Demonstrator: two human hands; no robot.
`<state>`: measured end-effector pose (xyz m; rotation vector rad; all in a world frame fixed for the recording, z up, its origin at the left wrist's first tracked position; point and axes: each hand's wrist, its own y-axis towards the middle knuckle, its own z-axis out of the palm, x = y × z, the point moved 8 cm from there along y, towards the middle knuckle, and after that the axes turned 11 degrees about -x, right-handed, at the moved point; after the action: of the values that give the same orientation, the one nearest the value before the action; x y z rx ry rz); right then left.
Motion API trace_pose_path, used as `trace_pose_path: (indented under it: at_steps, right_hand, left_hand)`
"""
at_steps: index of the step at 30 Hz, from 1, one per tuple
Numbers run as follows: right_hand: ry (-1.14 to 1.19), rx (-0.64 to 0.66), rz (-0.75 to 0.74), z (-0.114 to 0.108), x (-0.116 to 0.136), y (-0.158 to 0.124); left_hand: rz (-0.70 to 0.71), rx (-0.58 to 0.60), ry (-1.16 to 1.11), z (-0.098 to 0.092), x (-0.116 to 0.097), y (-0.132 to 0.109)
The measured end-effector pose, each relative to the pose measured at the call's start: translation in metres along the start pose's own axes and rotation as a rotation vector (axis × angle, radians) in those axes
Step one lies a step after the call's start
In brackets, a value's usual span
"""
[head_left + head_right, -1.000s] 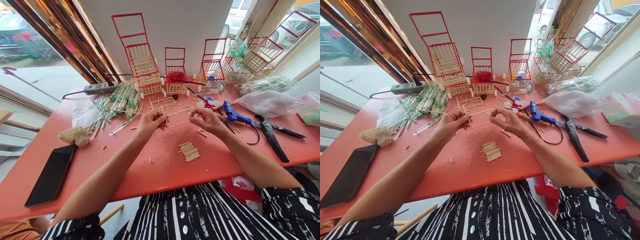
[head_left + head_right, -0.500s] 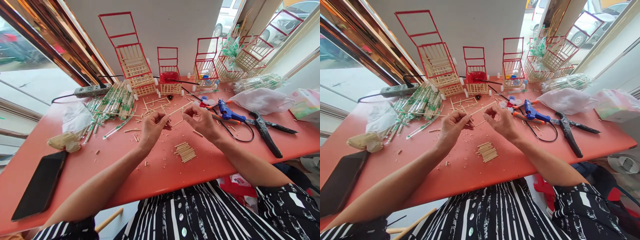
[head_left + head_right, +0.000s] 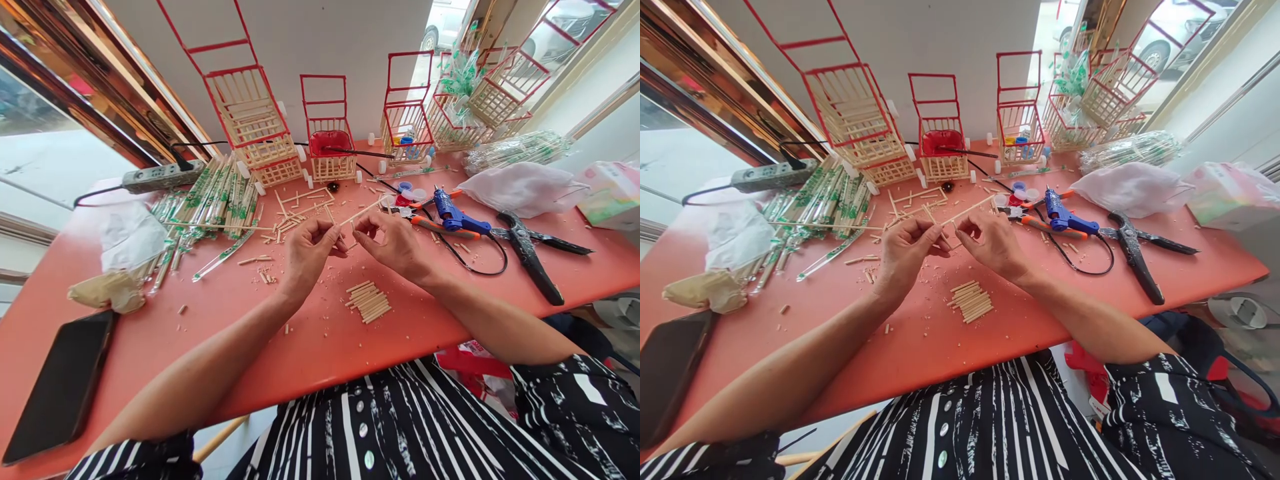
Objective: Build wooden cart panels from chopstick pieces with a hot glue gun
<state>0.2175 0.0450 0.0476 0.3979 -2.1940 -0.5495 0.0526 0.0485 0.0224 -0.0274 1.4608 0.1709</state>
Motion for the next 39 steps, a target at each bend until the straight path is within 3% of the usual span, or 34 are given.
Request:
trace_pose_path:
  at_steps: [39]
  right_hand:
    - [-0.075, 0.028, -0.035, 0.0039, 0.0021, 0.0014]
  left_hand:
    - [0.033, -0.007, 0.062, 0.0012, -0.0066, -0.0070]
